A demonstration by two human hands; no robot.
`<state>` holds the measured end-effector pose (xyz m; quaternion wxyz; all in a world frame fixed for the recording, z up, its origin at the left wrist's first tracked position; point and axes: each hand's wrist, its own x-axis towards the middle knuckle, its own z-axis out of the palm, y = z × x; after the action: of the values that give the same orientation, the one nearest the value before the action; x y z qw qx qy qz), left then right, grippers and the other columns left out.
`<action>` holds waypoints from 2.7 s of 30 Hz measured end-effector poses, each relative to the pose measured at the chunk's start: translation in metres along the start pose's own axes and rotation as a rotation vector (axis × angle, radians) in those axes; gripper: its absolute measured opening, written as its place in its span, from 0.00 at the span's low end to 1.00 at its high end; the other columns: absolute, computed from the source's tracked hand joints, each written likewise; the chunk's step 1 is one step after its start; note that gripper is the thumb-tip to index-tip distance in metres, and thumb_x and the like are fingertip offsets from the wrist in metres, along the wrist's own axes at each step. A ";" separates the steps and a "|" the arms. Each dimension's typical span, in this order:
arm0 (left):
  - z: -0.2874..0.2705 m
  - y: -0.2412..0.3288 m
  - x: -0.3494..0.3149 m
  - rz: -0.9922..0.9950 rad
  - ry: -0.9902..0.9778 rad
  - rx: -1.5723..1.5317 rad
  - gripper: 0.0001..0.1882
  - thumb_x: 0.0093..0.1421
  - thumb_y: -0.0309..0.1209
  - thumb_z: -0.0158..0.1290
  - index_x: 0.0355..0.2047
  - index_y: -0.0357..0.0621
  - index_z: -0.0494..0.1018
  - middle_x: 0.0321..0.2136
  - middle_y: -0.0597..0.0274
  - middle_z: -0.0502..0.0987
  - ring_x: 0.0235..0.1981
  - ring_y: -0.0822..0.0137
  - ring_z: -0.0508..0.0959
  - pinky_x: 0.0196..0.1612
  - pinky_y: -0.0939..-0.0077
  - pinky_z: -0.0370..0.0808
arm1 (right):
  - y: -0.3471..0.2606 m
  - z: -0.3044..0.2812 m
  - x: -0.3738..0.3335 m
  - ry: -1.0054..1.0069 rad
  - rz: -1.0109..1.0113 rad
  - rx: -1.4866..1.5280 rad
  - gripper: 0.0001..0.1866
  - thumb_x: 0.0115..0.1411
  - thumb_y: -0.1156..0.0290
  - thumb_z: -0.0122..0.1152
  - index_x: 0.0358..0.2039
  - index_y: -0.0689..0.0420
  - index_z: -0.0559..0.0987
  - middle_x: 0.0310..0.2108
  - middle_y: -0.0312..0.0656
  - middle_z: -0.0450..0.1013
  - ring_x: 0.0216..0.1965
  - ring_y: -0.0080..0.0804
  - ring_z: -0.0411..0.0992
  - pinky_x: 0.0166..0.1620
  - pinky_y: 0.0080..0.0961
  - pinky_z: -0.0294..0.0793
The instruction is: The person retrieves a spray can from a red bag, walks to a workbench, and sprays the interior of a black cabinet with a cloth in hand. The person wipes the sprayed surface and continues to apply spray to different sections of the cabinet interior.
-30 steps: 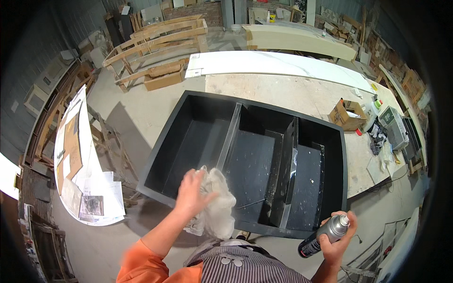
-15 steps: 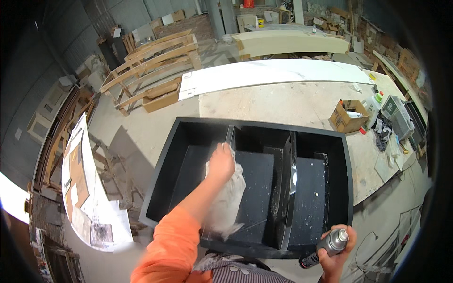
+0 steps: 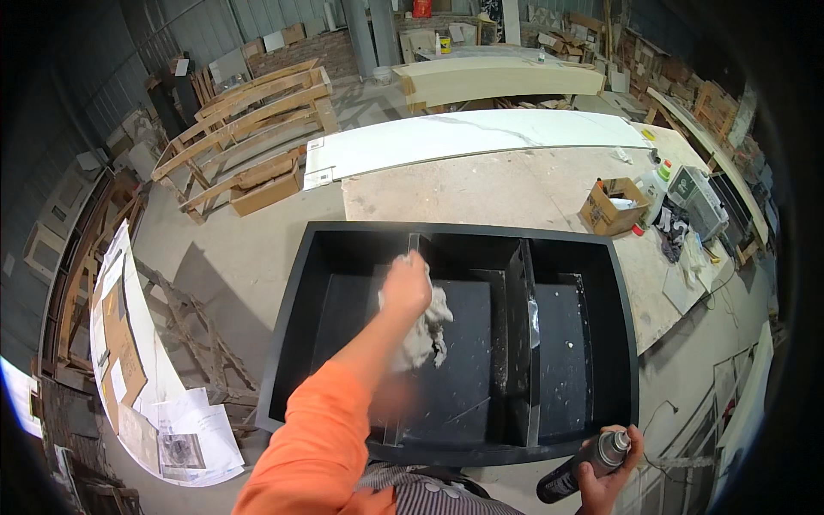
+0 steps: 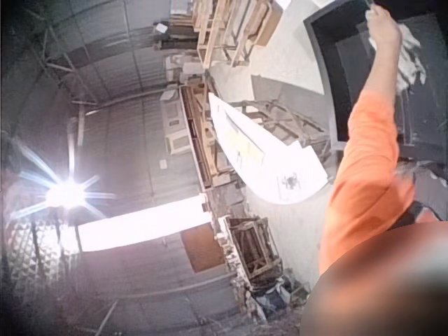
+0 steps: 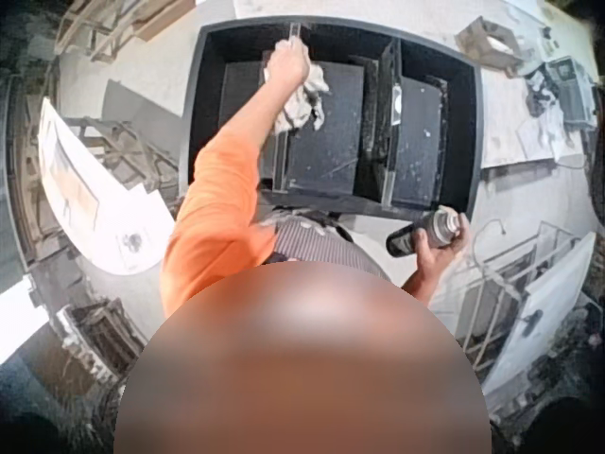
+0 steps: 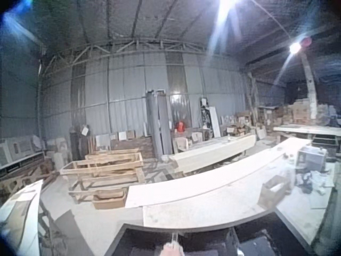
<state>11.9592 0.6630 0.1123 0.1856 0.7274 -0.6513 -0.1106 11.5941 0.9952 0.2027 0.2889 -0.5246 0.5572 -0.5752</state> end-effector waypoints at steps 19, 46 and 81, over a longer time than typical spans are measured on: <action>-0.087 -0.013 -0.272 0.022 -0.315 -0.096 0.54 0.52 0.43 0.68 0.69 0.35 0.47 0.60 0.26 0.56 0.54 0.30 0.72 0.50 0.52 0.79 | 0.003 0.038 0.025 -0.114 -0.020 0.117 0.49 0.43 0.73 0.72 0.66 0.47 0.57 0.52 0.52 0.64 0.42 0.35 0.73 0.44 0.33 0.79; 0.026 0.016 -0.013 0.749 -0.403 1.245 0.22 0.65 0.39 0.44 0.51 0.44 0.79 0.55 0.48 0.76 0.62 0.50 0.70 0.68 0.39 0.51 | 0.028 -0.018 -0.028 0.028 0.013 0.031 0.49 0.46 0.69 0.75 0.66 0.50 0.57 0.53 0.54 0.65 0.44 0.36 0.72 0.46 0.34 0.78; -0.084 -0.112 -0.154 0.244 0.114 -0.106 0.25 0.55 0.26 0.63 0.53 0.42 0.72 0.47 0.54 0.77 0.49 0.55 0.77 0.55 0.60 0.73 | 0.015 0.003 -0.004 -0.045 0.029 0.163 0.49 0.43 0.70 0.75 0.65 0.48 0.59 0.52 0.51 0.65 0.41 0.34 0.73 0.44 0.32 0.78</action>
<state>12.0753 0.8351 0.1299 0.2724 0.6371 -0.7166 -0.0800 11.5939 0.9951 0.1868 0.3513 -0.5040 0.5093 -0.6027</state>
